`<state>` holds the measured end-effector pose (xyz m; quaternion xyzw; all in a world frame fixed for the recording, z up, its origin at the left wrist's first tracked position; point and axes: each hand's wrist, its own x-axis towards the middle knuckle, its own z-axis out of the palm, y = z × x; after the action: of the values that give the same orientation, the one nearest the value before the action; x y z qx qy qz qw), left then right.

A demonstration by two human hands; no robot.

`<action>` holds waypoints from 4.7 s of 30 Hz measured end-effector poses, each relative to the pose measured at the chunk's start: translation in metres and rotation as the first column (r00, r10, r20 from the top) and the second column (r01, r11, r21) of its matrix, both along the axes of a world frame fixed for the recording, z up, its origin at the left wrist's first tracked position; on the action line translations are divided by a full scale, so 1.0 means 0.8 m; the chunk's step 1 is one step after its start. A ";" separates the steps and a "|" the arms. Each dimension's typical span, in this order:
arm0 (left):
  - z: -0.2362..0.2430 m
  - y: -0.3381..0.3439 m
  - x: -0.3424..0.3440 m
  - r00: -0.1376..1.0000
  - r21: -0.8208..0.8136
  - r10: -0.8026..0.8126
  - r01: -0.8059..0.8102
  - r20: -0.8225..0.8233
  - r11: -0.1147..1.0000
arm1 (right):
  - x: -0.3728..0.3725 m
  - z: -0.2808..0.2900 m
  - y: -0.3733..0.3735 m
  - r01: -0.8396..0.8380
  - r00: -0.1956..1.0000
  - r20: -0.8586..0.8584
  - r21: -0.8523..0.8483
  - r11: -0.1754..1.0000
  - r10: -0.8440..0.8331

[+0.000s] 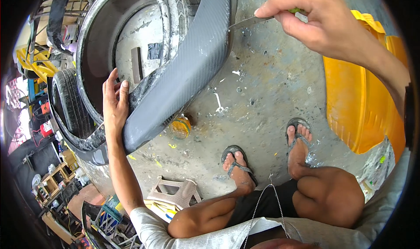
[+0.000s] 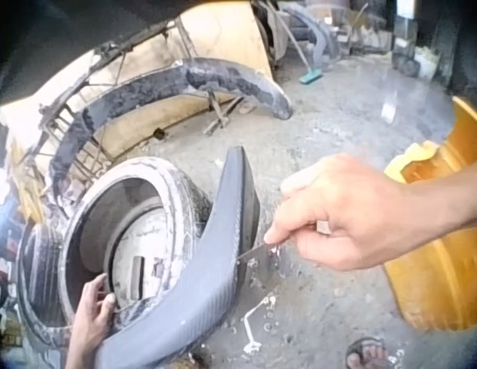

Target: Applying adhesive and tape to repair a car bumper in a workshop setting.

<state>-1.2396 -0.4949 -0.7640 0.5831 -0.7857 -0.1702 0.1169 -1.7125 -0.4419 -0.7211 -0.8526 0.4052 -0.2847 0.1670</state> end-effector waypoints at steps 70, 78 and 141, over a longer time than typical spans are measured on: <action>-0.004 0.001 -0.002 0.981 0.167 0.088 -0.059 -0.174 0.984 | 0.031 0.019 -0.048 -0.355 0.862 -0.504 -0.535 0.767 0.048; -0.007 -0.003 0.001 0.986 0.191 0.062 -0.032 -0.154 0.981 | 0.031 0.065 -0.023 0.132 0.968 -0.251 0.423 0.896 -0.024; 0.003 0.002 -0.015 0.980 0.198 0.096 -0.060 -0.176 0.978 | -0.041 0.007 -0.026 -0.201 0.918 -0.309 0.175 0.964 0.248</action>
<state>-1.2513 -0.4930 -0.7614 0.6040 -0.7277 -0.2937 0.1389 -1.7450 -0.4626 -0.7153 -0.9151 0.3455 -0.0886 0.1881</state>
